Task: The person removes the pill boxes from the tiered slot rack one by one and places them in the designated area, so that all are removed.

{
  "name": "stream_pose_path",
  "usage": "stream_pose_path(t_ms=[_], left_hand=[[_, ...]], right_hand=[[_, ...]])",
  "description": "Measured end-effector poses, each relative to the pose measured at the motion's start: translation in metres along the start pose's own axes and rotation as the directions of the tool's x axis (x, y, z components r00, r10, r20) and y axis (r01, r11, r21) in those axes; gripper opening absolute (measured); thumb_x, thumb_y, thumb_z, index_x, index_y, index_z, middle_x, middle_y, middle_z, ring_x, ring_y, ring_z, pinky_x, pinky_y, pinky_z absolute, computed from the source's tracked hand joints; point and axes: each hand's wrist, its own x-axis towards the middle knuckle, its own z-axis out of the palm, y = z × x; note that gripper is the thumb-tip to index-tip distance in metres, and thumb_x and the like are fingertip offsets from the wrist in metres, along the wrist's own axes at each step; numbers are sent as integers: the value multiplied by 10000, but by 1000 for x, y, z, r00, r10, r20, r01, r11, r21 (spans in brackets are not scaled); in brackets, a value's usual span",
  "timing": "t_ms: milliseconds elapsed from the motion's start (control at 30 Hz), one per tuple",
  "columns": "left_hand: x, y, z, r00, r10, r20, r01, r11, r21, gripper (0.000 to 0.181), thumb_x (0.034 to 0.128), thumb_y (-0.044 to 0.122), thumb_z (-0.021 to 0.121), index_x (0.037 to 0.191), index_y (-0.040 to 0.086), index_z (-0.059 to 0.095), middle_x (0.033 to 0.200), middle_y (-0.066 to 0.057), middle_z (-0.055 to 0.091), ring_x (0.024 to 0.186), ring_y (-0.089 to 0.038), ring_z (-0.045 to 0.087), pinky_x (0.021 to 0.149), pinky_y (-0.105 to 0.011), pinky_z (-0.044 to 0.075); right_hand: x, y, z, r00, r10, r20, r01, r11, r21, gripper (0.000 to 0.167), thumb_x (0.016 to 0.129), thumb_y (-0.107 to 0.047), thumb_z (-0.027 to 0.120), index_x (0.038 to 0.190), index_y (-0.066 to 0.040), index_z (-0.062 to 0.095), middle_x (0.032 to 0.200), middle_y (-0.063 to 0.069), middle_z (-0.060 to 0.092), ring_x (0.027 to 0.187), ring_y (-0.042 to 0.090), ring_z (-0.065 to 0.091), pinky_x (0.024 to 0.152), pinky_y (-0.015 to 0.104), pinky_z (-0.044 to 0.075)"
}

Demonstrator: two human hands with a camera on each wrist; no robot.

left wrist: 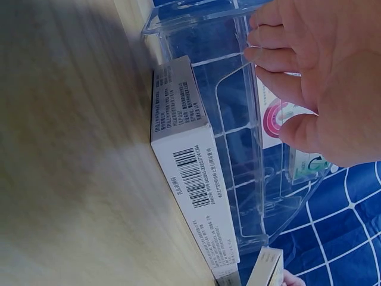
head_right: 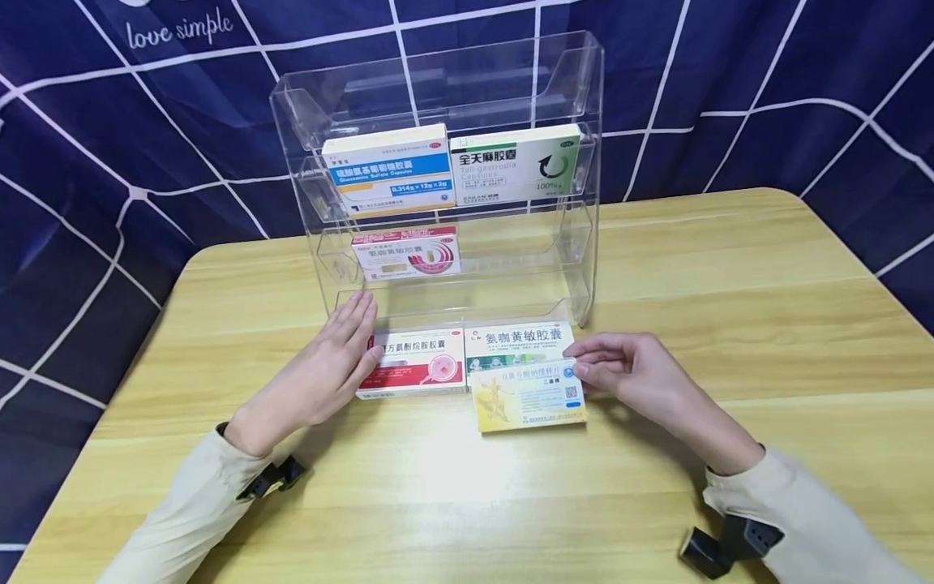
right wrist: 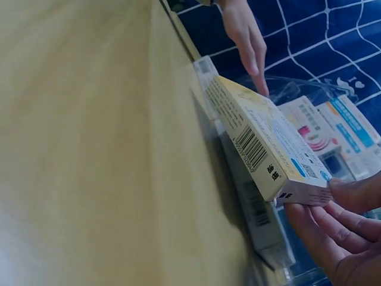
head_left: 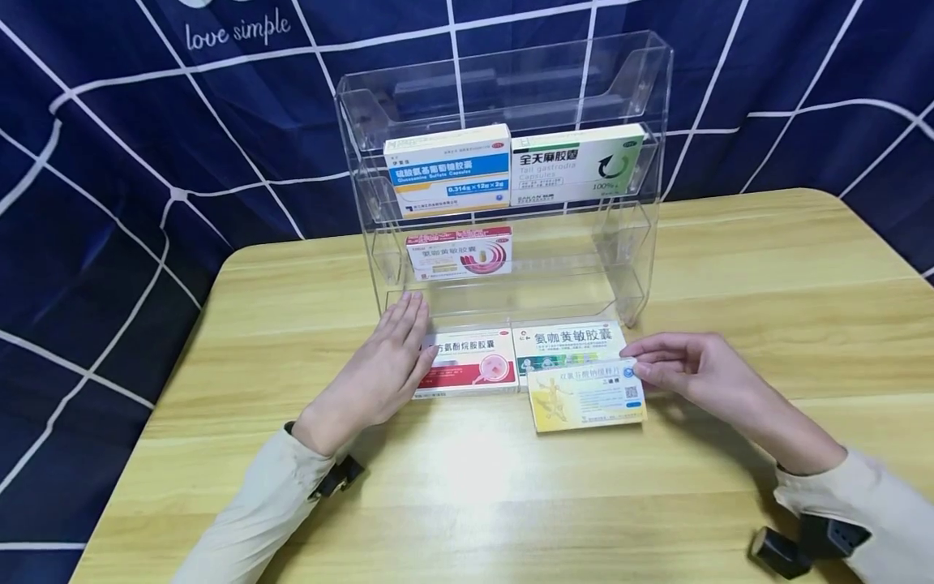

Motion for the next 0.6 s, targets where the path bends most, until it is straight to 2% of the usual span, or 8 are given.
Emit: stream_pose_path(t_ms=[233, 400, 467, 600], left_hand=[[0, 1, -1, 1000, -3, 1, 3, 1000, 1, 592, 1048, 292, 348, 1474, -102, 232, 1561, -252, 169, 1461, -339, 93, 1181, -448, 111], [0, 0, 0, 1000, -4, 3, 4, 1000, -1, 593, 1049, 290, 346, 1475, -104, 225, 1562, -254, 160, 1461, -345, 90, 1182, -453, 108], [0, 1, 0, 1000, -3, 2, 3, 1000, 0, 593, 1049, 289, 348, 1475, -104, 225, 1561, -256, 160, 1461, -347, 92, 1181, -454, 110], [1, 1, -1, 1000, -2, -3, 2, 1000, 0, 594, 1049, 293, 351, 1478, -97, 223, 1562, -253, 167, 1463, -341, 86, 1182, -447, 109]], right_hand=[[-7, 6, 6, 999, 27, 33, -28, 999, 24, 333, 920, -32, 621, 1212, 124, 584, 1036, 138, 704, 850, 21, 657, 705, 192, 548], [-10, 8, 12, 995, 77, 58, -83, 991, 103, 354, 934, -53, 616, 1224, 142, 563, 1112, 218, 674, 844, 68, 683, 718, 268, 581], [-11, 8, 14, 995, 78, 59, -85, 987, 137, 357, 940, -44, 605, 1226, 162, 548, 1123, 251, 661, 841, 92, 695, 731, 294, 586], [-11, 6, 17, 998, 58, 39, -63, 989, 137, 348, 945, -49, 600, 1211, 170, 552, 1076, 254, 673, 798, 122, 706, 700, 311, 591]])
